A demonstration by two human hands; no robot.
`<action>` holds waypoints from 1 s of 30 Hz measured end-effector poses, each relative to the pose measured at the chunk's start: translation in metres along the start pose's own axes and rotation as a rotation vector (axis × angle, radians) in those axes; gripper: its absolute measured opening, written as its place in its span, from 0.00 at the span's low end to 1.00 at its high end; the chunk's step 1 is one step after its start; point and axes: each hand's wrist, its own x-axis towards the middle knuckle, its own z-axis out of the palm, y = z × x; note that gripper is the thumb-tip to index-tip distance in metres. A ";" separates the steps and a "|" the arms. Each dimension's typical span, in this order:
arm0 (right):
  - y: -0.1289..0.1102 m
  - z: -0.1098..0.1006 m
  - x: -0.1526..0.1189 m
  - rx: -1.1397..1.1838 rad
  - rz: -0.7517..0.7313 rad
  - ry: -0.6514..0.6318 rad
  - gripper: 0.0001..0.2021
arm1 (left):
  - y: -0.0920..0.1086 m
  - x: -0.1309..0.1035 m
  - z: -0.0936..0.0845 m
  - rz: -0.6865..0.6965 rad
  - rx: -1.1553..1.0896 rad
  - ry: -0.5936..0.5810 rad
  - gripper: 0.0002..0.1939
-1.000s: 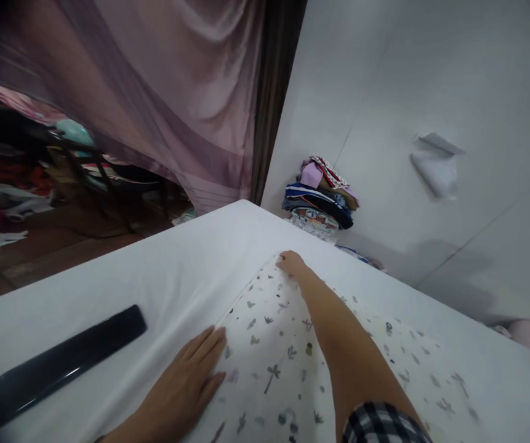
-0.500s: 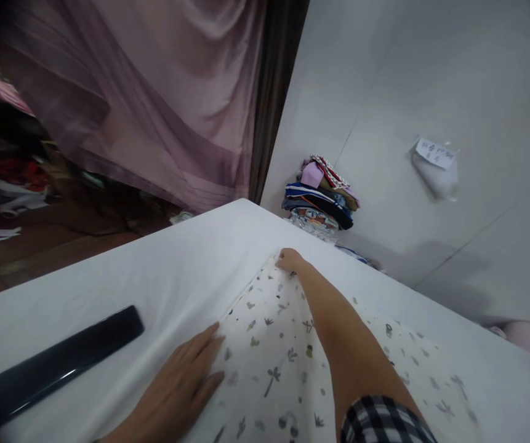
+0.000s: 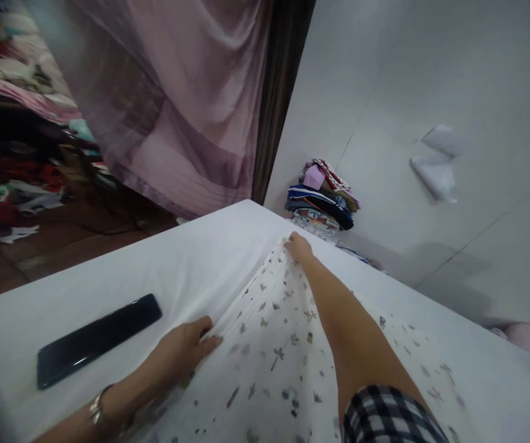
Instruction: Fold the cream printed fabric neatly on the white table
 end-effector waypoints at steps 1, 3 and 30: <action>-0.002 -0.006 0.005 0.012 0.012 0.038 0.09 | -0.001 0.006 -0.006 0.009 -0.021 0.012 0.16; -0.005 -0.015 0.016 0.024 0.036 0.100 0.09 | -0.004 0.021 -0.016 0.004 -0.051 0.052 0.15; 0.019 0.051 -0.097 0.005 -0.239 -0.071 0.23 | -0.021 0.038 -0.014 -0.038 0.210 0.070 0.19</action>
